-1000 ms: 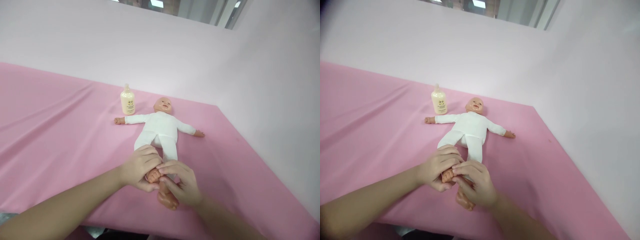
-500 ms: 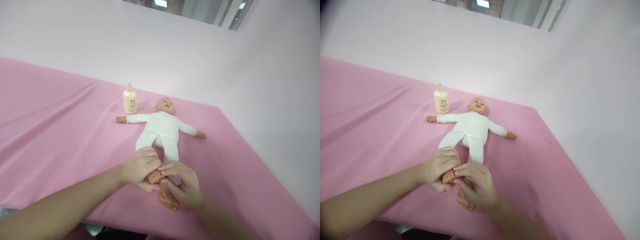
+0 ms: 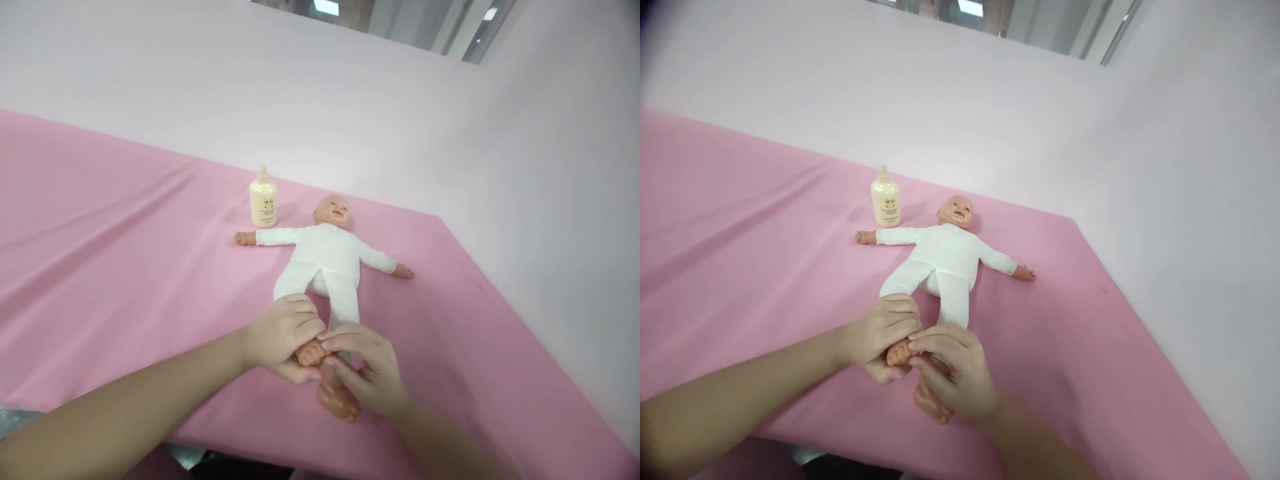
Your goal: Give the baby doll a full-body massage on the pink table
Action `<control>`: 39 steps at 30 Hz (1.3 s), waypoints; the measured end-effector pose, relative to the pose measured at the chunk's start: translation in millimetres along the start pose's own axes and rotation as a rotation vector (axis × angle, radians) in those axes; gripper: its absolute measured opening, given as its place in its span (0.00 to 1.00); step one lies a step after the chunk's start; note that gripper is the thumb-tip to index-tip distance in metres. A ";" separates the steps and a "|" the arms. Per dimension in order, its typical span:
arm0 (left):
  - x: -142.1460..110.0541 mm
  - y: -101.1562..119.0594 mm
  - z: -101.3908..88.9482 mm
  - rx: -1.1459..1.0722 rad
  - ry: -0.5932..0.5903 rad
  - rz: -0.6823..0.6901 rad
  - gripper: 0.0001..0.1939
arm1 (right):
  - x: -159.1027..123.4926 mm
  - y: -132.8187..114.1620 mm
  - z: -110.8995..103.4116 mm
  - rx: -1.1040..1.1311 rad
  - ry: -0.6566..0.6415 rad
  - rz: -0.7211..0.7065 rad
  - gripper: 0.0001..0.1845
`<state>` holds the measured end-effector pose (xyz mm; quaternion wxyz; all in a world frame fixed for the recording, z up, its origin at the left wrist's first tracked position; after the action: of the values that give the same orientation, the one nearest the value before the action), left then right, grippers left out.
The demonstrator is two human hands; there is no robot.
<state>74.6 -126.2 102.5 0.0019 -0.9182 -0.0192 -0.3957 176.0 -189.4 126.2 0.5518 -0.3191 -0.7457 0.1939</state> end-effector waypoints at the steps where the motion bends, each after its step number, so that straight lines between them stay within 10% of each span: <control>1: -0.4 0.1 0.0 0.007 0.003 0.004 0.22 | -0.7 0.4 -0.3 0.002 0.012 0.003 0.06; 39: -5.1 -1.9 9.1 0.038 -0.049 -0.016 0.19 | -23.0 18.2 14.9 0.191 -0.068 0.164 0.16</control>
<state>77.7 -124.4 92.5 0.0155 -0.9273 -0.0338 -0.3725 171.0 -191.2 93.8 0.5363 -0.3184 -0.7135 0.3192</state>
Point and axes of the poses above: each hand's wrist, its own x-axis towards the middle knuckle, its own z-axis out of the palm, y = z × x, the point moved 7 cm from there along x, towards the middle knuckle, and after that the axes turned 14 degrees about x, right-handed, at the moved point
